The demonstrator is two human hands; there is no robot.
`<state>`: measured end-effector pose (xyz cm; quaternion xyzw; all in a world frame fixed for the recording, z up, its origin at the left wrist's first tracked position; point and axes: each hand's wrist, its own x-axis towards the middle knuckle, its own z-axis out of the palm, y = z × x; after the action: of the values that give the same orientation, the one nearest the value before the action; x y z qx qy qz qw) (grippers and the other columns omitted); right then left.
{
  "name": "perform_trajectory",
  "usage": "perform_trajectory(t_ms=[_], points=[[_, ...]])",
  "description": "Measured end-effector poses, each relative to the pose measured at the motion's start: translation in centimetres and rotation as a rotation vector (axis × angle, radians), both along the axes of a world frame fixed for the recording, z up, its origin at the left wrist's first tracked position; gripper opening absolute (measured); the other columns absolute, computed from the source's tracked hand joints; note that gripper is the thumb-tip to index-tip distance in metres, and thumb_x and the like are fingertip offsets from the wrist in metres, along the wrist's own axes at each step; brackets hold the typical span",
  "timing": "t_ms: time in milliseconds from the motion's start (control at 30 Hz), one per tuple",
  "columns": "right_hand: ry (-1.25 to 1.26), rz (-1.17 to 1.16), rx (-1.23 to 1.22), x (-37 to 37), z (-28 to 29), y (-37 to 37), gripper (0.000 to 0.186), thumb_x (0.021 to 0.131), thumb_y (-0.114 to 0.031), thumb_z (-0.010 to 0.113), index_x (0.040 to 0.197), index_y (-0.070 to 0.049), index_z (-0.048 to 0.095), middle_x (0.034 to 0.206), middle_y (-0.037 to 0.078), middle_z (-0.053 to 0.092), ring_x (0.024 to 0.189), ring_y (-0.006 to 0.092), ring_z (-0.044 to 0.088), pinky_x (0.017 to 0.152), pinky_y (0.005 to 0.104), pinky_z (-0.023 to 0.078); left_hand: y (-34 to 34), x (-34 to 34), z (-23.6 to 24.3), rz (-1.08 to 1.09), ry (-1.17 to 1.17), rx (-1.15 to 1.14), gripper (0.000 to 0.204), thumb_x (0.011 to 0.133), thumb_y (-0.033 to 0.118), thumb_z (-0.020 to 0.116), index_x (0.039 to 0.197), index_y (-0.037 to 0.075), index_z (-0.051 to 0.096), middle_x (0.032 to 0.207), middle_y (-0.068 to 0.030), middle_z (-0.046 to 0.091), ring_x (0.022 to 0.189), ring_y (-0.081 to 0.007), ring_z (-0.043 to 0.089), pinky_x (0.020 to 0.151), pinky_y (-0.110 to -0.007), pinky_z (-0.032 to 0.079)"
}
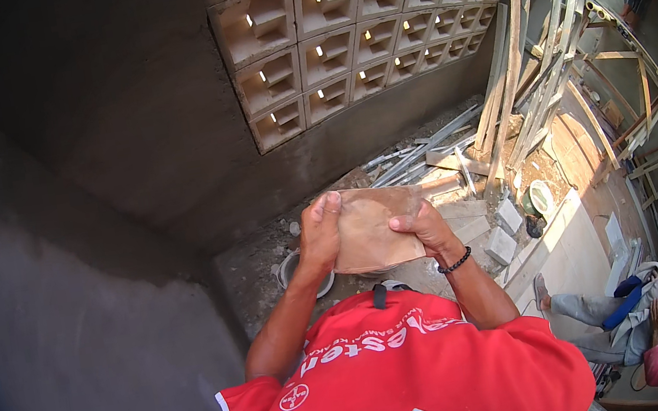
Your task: The person smooths a freshly plastered wall using a brush and then a sanding block. They work on the flat surface and around a decorative lattice section, repeatedly rubbing the surface to even out the texture.
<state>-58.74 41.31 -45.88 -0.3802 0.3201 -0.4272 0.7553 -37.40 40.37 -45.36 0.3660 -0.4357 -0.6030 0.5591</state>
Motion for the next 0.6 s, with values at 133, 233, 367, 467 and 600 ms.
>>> perform_trajectory(t_ms=[133, 233, 367, 467, 600], points=[[-0.354, 0.071, 0.296, 1.2, -1.6, 1.3, 0.065, 0.085, -0.015, 0.074, 0.139, 0.000, 0.041, 0.129, 0.012, 0.057, 0.115, 0.0234, 0.060, 0.098, 0.0401, 0.051, -0.2, 0.7, -0.1, -0.027, -0.171, -0.084, 0.029, 0.102, 0.025, 0.052, 0.087, 0.002, 0.061, 0.077, 0.0041, 0.058, 0.070, -0.0027, 0.048, 0.062, -0.024, 0.043], [-0.269, 0.177, 0.263, 2.3, -2.6, 1.7, 0.061, 0.089, -0.020, 0.071, 0.139, -0.001, 0.042, 0.131, 0.011, 0.056, 0.117, 0.0237, 0.058, 0.100, 0.0404, 0.050, -0.5, 1.5, -0.1, 0.018, -0.347, -0.126, 0.027, 0.100, 0.022, 0.054, 0.086, 0.000, 0.062, 0.074, 0.0020, 0.059, 0.070, -0.0045, 0.049, 0.062, -0.025, 0.043], [0.008, 0.182, -0.018, 3.6, -3.1, 1.2, 0.054, 0.091, -0.021, 0.068, 0.136, 0.000, 0.046, 0.127, 0.009, 0.058, 0.116, 0.0187, 0.058, 0.100, 0.0345, 0.048, -0.6, 2.9, -0.5, 0.146, -0.499, -0.181, 0.024, 0.097, 0.019, 0.058, 0.088, -0.004, 0.063, 0.073, -0.0027, 0.062, 0.069, -0.0074, 0.051, 0.063, -0.027, 0.044], [0.083, 0.168, -0.175, 4.6, -1.7, 1.0, 0.048, 0.094, -0.021, 0.065, 0.134, 0.001, 0.049, 0.123, 0.006, 0.060, 0.112, 0.0130, 0.057, 0.096, 0.0290, 0.048, -0.9, 4.1, -1.1, 0.162, -0.417, -0.097, 0.018, 0.096, 0.014, 0.060, 0.092, -0.003, 0.064, 0.080, -0.0025, 0.064, 0.073, -0.0075, 0.054, 0.066, -0.025, 0.045], [0.089, 0.104, -0.235, 5.3, -1.0, 0.8, 0.046, 0.095, -0.019, 0.063, 0.134, 0.002, 0.049, 0.121, 0.006, 0.061, 0.109, 0.0125, 0.058, 0.094, 0.0295, 0.049, -1.1, 3.7, -0.8, 0.308, -0.224, -0.096, 0.013, 0.095, 0.011, 0.061, 0.093, -0.002, 0.064, 0.083, -0.0007, 0.062, 0.075, -0.0068, 0.054, 0.068, -0.023, 0.045]])
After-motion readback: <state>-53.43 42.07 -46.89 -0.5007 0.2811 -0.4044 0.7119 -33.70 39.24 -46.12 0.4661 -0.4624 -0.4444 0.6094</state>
